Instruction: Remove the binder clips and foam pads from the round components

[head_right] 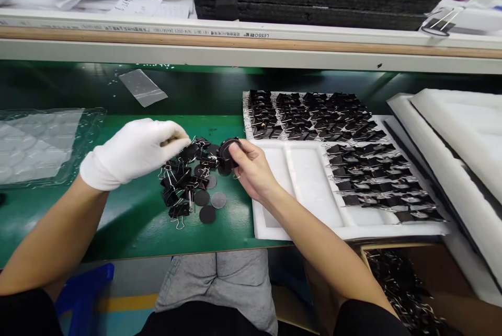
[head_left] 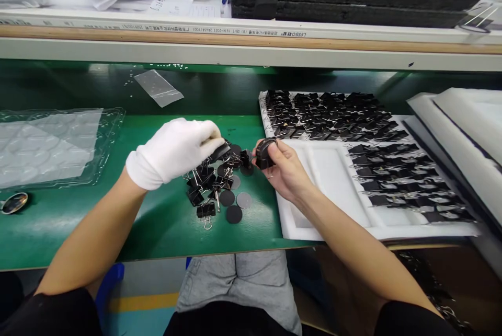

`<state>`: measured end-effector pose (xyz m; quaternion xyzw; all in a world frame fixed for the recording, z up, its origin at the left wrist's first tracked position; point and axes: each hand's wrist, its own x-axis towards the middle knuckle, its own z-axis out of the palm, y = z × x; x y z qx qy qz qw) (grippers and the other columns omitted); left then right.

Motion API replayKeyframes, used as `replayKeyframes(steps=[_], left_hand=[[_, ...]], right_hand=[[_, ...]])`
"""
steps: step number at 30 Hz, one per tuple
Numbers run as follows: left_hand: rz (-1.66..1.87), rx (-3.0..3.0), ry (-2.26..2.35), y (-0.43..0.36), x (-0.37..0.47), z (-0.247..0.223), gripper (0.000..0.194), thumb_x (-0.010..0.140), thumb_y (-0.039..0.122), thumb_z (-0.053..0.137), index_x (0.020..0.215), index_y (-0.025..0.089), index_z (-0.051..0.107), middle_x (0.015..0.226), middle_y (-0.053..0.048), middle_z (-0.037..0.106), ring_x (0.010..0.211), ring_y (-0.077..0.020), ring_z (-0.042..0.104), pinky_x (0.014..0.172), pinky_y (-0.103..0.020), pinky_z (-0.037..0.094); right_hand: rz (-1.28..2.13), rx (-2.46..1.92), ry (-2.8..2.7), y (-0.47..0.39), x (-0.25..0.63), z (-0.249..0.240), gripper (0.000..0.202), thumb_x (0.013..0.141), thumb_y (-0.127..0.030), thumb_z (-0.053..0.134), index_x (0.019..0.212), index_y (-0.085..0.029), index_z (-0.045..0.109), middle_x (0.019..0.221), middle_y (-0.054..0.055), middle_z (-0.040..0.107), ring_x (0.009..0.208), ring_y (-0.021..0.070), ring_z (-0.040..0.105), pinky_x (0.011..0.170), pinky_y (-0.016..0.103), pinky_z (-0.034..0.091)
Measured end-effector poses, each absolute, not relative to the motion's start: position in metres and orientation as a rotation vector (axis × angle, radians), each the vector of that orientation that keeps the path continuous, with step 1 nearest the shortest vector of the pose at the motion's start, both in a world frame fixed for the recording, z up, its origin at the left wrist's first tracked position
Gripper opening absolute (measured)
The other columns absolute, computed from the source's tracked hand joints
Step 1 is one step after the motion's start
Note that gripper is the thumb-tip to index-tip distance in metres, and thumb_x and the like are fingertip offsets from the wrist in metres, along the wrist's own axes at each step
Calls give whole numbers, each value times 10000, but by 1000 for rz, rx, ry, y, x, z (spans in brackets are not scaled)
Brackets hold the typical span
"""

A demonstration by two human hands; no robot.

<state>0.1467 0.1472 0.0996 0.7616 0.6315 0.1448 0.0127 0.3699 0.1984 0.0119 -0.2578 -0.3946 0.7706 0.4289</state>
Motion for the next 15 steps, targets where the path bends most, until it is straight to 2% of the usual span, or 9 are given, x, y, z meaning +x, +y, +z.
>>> replayKeyframes(steps=[3, 4, 6, 9, 12, 15], left_hand=[[774, 2082, 2038, 143, 156, 100, 229, 941, 418, 590, 889, 219, 693, 812, -9, 747, 686, -147, 624, 652, -262, 436], [827, 2010, 2038, 142, 160, 99, 237, 938, 427, 599, 879, 211, 678, 804, -8, 740, 681, -144, 617, 641, -259, 438], [846, 1966, 2019, 142, 167, 96, 287, 943, 458, 592, 821, 202, 633, 751, -5, 708, 647, -140, 590, 611, -260, 424], [723, 2116, 1926, 142, 168, 91, 440, 1016, 486, 429, 689, 209, 528, 628, 4, 601, 568, -130, 513, 576, -273, 366], [504, 2284, 1736, 140, 165, 91, 531, 1045, 465, 252, 630, 218, 472, 558, 0, 517, 505, -136, 455, 550, -295, 310], [348, 2280, 1765, 137, 168, 94, 501, 979, 535, 377, 583, 229, 402, 491, 13, 442, 445, -135, 371, 509, -311, 251]], right_hand=[[1827, -555, -1163, 190, 363, 6, 300, 763, -524, 882, 915, -274, 816, 1229, 32, 727, 988, 165, 673, 849, 304, 569], [1819, -518, -1217, 188, 361, 5, 274, 780, -507, 873, 911, -272, 824, 1283, 40, 716, 1051, 180, 671, 904, 322, 563], [1801, -500, -1287, 186, 360, 2, 241, 783, -484, 874, 882, -268, 831, 1164, 47, 759, 1033, 189, 678, 923, 338, 556], [1790, -566, -1328, 185, 362, 1, 265, 740, -499, 897, 855, -268, 837, 875, 23, 768, 828, 171, 674, 819, 329, 566], [1840, -571, -1355, 186, 366, 3, 311, 696, -523, 915, 846, -261, 843, 827, 24, 764, 759, 167, 664, 758, 325, 571], [1847, -564, -1341, 187, 368, 5, 308, 681, -514, 926, 840, -262, 846, 812, 23, 761, 737, 163, 659, 735, 319, 570]])
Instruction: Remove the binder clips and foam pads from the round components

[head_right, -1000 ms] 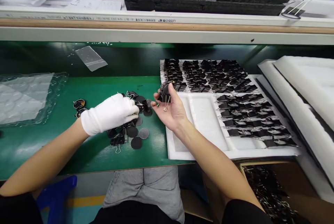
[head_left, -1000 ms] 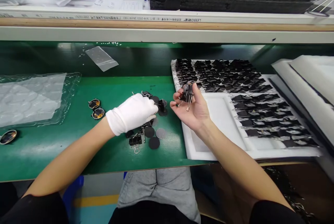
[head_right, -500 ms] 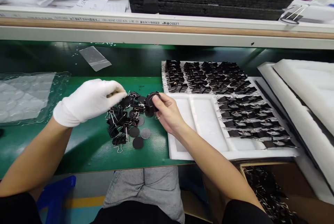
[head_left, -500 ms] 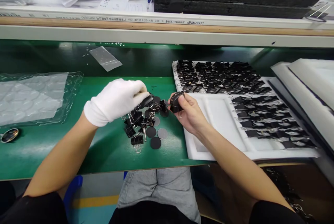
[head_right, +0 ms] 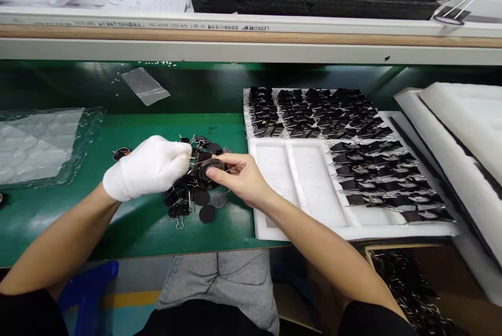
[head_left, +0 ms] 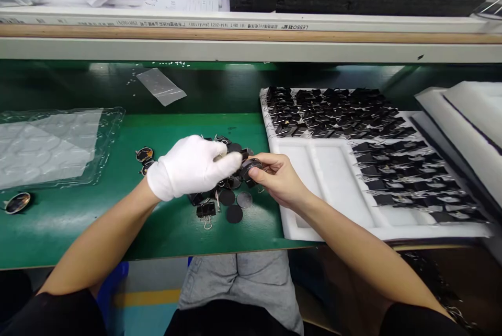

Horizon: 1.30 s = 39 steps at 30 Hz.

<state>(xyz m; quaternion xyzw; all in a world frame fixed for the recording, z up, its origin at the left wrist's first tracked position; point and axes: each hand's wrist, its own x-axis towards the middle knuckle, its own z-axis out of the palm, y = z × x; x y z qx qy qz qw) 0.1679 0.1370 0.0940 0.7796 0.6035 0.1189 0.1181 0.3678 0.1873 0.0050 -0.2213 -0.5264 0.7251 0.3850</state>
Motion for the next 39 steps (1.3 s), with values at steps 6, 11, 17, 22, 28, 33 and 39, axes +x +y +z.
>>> replayKeyframes(steps=[6, 11, 17, 22, 28, 33, 39], left_hand=[[417, 2156, 1941, 135, 178, 97, 498, 859, 590, 574, 575, 226, 386, 483, 35, 411, 456, -112, 338, 511, -296, 244], [381, 2120, 1922, 134, 178, 98, 550, 852, 618, 537, 524, 219, 349, 465, 25, 344, 461, -110, 291, 509, -310, 213], [281, 2207, 1870, 133, 178, 92, 623, 823, 638, 545, 499, 215, 222, 462, 32, 198, 454, -104, 210, 515, -329, 165], [439, 2280, 1897, 136, 178, 83, 562, 824, 589, 514, 502, 218, 240, 477, 39, 198, 481, -96, 169, 527, -317, 163], [467, 2047, 1790, 138, 176, 86, 495, 905, 493, 447, 520, 207, 325, 479, 44, 287, 480, -78, 258, 484, -265, 219], [435, 2205, 1551, 129, 190, 63, 482, 906, 426, 479, 534, 196, 278, 482, 62, 210, 459, -67, 207, 460, -257, 188], [444, 2294, 1430, 117, 206, 39, 489, 941, 393, 481, 538, 187, 297, 491, 71, 187, 452, -62, 195, 457, -253, 182]], right_hand=[[1734, -628, -1311, 192, 372, 4, 275, 683, -470, 935, 854, -275, 844, 798, 6, 758, 692, 147, 625, 602, 265, 505], [1774, -567, -1396, 194, 376, 15, 246, 659, -433, 953, 788, -259, 835, 743, 2, 733, 655, 140, 608, 645, 287, 520], [1739, -565, -1530, 197, 382, 19, 230, 700, -420, 929, 792, -235, 829, 776, 17, 744, 689, 152, 620, 627, 283, 496], [1758, -609, -1510, 205, 384, 20, 383, 785, -577, 837, 847, -210, 746, 947, 51, 758, 728, 153, 657, 624, 284, 542], [1638, -799, -1725, 226, 407, 30, 340, 777, -462, 863, 873, -186, 689, 885, 38, 741, 667, 131, 624, 547, 243, 457], [1730, -635, -2236, 241, 428, 39, 228, 749, -334, 851, 847, -165, 734, 818, 11, 714, 754, 155, 620, 668, 274, 474], [1741, -388, -2528, 243, 433, 39, 182, 842, -332, 775, 854, -154, 739, 741, -20, 661, 659, 105, 541, 604, 244, 400]])
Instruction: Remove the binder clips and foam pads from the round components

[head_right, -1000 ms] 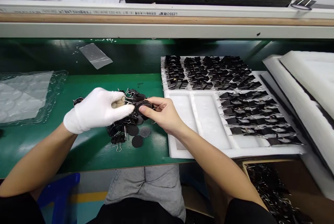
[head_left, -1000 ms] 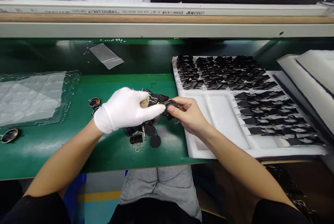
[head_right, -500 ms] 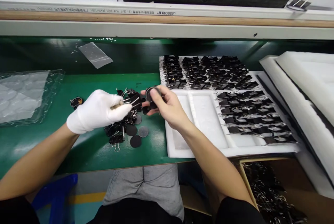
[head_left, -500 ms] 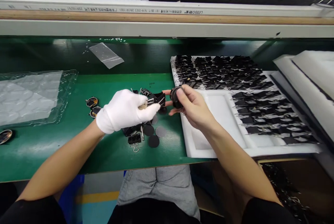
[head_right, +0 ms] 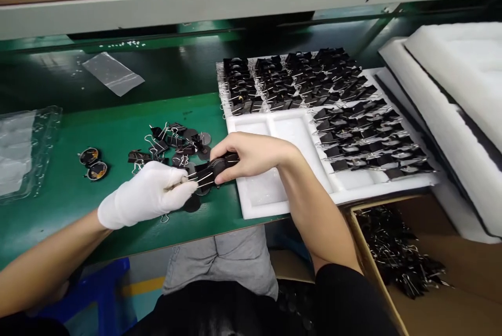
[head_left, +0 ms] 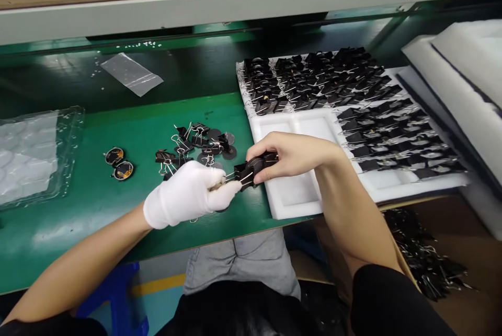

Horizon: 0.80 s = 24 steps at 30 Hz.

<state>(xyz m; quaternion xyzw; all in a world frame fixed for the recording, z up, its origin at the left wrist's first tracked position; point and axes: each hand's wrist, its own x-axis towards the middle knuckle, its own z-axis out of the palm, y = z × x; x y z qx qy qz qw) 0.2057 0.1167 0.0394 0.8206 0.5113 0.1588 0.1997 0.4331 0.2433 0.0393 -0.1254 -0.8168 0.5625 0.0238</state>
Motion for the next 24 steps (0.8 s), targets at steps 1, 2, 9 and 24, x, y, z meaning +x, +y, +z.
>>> replayKeyframes(steps=[1, 2, 9, 24], left_hand=[[420, 2277, 1441, 116, 206, 40, 492, 943, 397, 482, 536, 187, 302, 490, 71, 193, 449, -61, 202, 455, -250, 184], [395, 2259, 1452, 116, 205, 41, 497, 943, 405, 483, 534, 187, 303, 487, 71, 195, 447, -60, 203, 453, -247, 185], [263, 1927, 1593, 124, 197, 65, 443, 961, 473, 427, 627, 204, 538, 494, 32, 492, 455, -101, 445, 481, -239, 330], [488, 1801, 1794, 101, 208, 92, 433, 1000, 527, 465, 702, 215, 505, 597, 55, 602, 553, -123, 558, 592, -259, 417]], right_hand=[[1721, -381, -2537, 243, 433, 39, 177, 849, -327, 769, 849, -152, 739, 733, -22, 655, 653, 103, 533, 595, 241, 389], [1698, -383, -2543, 242, 433, 38, 175, 852, -324, 768, 845, -152, 739, 728, -22, 651, 649, 101, 529, 586, 239, 379], [1282, -407, -2508, 235, 429, 32, 134, 879, -292, 763, 835, -173, 721, 708, -29, 671, 646, 114, 567, 604, 250, 387], [751, -655, -2308, 176, 435, 54, 685, 925, -446, 740, 1517, -206, 493, 1407, 146, 677, 1280, 300, 646, 1062, 470, 474]])
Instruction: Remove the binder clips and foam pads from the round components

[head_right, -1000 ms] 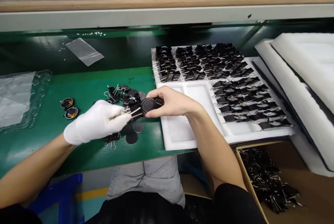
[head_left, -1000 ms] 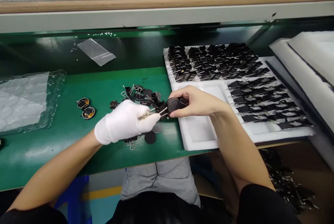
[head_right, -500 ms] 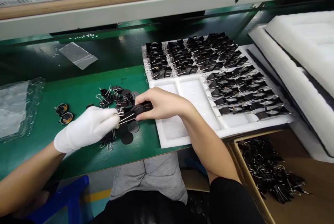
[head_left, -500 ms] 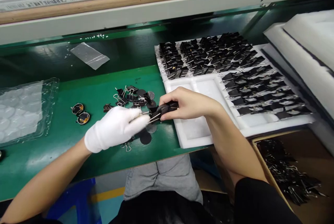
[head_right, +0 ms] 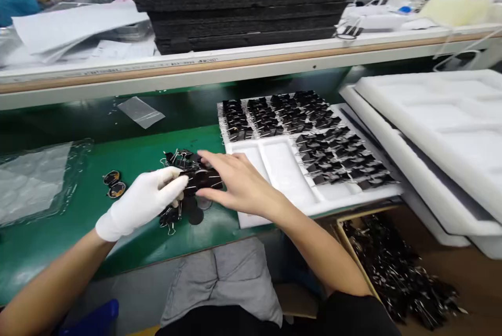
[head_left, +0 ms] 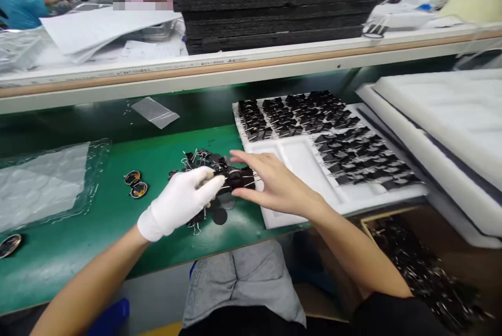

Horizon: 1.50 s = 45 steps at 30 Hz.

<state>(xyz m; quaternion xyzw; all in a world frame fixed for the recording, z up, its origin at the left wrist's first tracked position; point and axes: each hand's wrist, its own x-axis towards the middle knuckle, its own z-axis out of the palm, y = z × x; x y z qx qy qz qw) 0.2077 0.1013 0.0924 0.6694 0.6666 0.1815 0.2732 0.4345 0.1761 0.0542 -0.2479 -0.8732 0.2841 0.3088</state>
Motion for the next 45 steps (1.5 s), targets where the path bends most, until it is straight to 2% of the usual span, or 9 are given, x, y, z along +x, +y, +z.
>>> replayKeyframes(steps=[3, 6, 12, 16, 20, 23, 26, 31, 45], left_hand=[[436, 1966, 1730, 96, 217, 93, 405, 981, 514, 510, 717, 209, 543, 597, 63, 569, 544, -102, 496, 562, -245, 364], [361, 2103, 1587, 92, 226, 97, 390, 970, 534, 547, 805, 200, 663, 613, 54, 581, 538, -95, 471, 539, -237, 345], [286, 2174, 1476, 85, 244, 111, 431, 987, 556, 526, 857, 197, 728, 664, 27, 660, 563, -109, 549, 553, -220, 407], [263, 2194, 1442, 85, 262, 111, 418, 1005, 545, 499, 1129, 229, 742, 879, -2, 774, 732, -156, 687, 684, -241, 506], [218, 2209, 1446, 84, 277, 103, 459, 1006, 566, 480, 1175, 228, 741, 1071, -35, 799, 903, -203, 743, 796, -284, 559], [265, 2241, 1479, 80, 278, 94, 515, 1008, 567, 469, 1344, 235, 674, 1274, -56, 757, 1112, -239, 728, 969, -345, 566], [260, 2269, 1506, 72, 274, 83, 481, 1022, 537, 454, 1322, 245, 691, 1274, -53, 758, 1120, -245, 730, 991, -368, 572], [142, 2285, 1349, 64, 285, 68, 406, 1041, 457, 446, 1291, 274, 709, 1210, -29, 777, 1047, -226, 741, 947, -366, 592], [305, 2284, 1235, 77, 328, 55, 347, 1039, 382, 471, 1231, 246, 726, 1163, -36, 793, 1004, -212, 748, 905, -346, 608]], right_hand=[[1271, -747, -2152, 171, 446, 54, 299, 881, -342, 761, 1133, -184, 738, 1062, 68, 795, 949, 215, 734, 803, 310, 541], [1443, -708, -2064, 164, 458, 54, 179, 824, -307, 788, 917, -157, 762, 859, 31, 769, 776, 162, 672, 692, 263, 489], [1389, -701, -2015, 141, 484, 61, 166, 831, -275, 762, 931, -142, 765, 850, 25, 755, 782, 143, 637, 699, 249, 442], [1375, -763, -2002, 132, 503, 58, 160, 827, -262, 755, 934, -145, 737, 866, 15, 734, 802, 139, 631, 737, 248, 449], [1486, -793, -1940, 123, 521, 51, 186, 850, -310, 749, 943, -153, 713, 862, 12, 728, 778, 140, 631, 735, 258, 467], [1399, -845, -1931, 120, 553, 51, 166, 866, -292, 733, 956, -154, 708, 908, 29, 738, 848, 162, 661, 822, 296, 503], [1129, -933, -2051, 129, 608, 53, 188, 892, -301, 728, 1027, -170, 738, 1113, 94, 726, 1067, 227, 663, 1008, 418, 488], [522, -1457, -2246, 160, 692, 33, 138, 899, -344, 755, 985, -257, 818, 1474, 144, 509, 1421, 417, 373, 1103, 676, 304], [314, -1456, -2445, 196, 720, -17, 205, 964, -425, 674, 1040, -293, 812, 1567, 115, 452, 1440, 401, 336, 1061, 590, 329]])
